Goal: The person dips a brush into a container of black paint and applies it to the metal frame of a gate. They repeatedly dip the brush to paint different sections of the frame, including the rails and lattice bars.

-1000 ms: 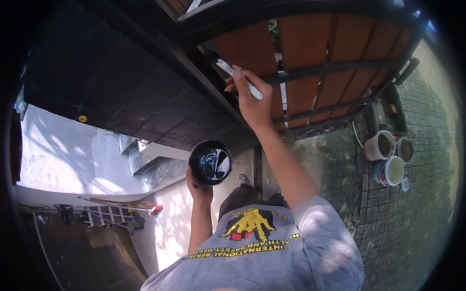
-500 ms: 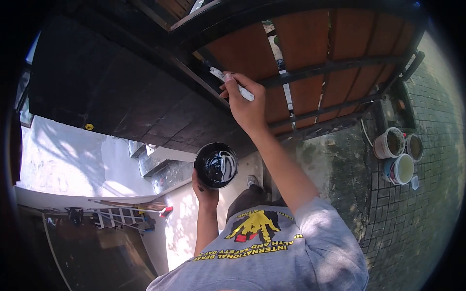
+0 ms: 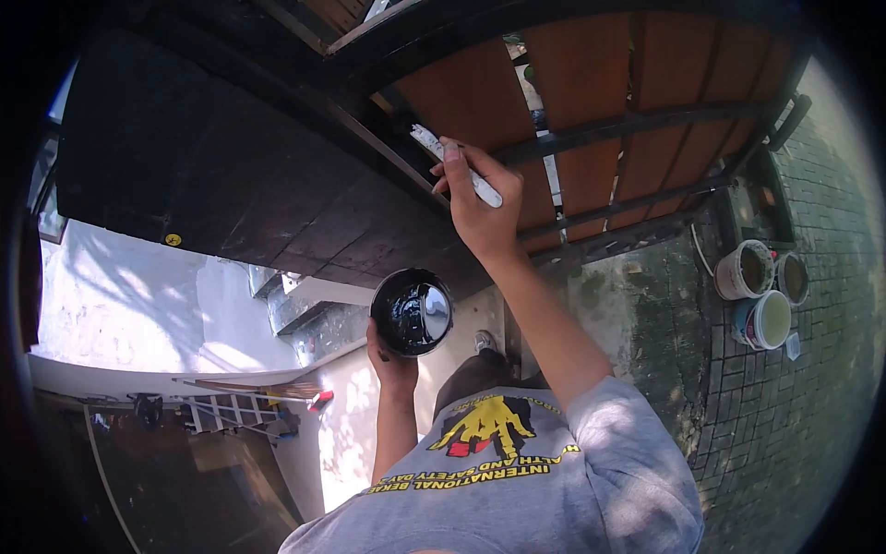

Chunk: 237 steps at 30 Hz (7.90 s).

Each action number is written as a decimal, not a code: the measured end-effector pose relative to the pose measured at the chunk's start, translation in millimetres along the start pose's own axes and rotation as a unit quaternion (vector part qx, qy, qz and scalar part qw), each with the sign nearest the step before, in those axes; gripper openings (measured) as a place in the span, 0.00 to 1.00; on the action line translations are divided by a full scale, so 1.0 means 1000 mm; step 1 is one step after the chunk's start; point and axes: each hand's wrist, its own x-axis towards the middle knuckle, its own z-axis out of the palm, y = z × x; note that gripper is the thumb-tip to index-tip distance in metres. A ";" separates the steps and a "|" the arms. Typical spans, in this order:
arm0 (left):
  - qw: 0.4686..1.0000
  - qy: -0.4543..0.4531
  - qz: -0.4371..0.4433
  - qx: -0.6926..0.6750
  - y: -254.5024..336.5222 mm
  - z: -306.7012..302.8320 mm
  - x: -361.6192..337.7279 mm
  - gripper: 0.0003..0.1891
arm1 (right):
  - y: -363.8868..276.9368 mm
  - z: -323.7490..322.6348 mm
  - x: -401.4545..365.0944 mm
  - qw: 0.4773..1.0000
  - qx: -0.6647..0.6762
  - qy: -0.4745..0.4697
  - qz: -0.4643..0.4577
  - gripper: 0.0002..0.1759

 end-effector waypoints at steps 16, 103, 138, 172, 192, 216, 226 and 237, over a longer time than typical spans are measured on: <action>1.000 -0.014 -0.002 -0.003 0.004 -0.004 -0.005 0.29 | -0.018 -0.024 0.000 0.953 -0.216 -0.114 -0.178 0.18; 0.999 -0.034 -0.014 -0.001 0.000 -0.009 0.001 0.30 | 0.007 0.032 0.028 0.978 0.150 0.051 0.135 0.14; 0.998 -0.053 -0.028 0.032 -0.007 0.007 0.002 0.31 | 0.010 0.035 0.032 0.985 0.141 0.017 0.095 0.12; 0.997 -0.066 -0.030 0.032 -0.005 0.001 0.000 0.31 | 0.013 0.021 0.041 0.962 0.223 -0.012 0.154 0.13; 0.997 -0.062 -0.035 0.031 -0.004 0.002 0.007 0.31 | 0.030 0.018 0.003 0.960 0.213 0.060 0.170 0.12; 0.996 -0.075 -0.042 0.020 -0.007 -0.007 0.014 0.32 | 0.039 0.017 0.006 0.953 0.198 0.105 0.206 0.10; 0.996 -0.074 -0.044 0.022 -0.005 -0.002 0.017 0.31 | 0.044 0.008 0.012 0.961 0.154 0.094 0.209 0.09; 0.996 -0.065 -0.052 0.018 -0.007 0.002 0.021 0.30 | 0.048 -0.003 0.010 0.957 0.196 0.078 0.201 0.09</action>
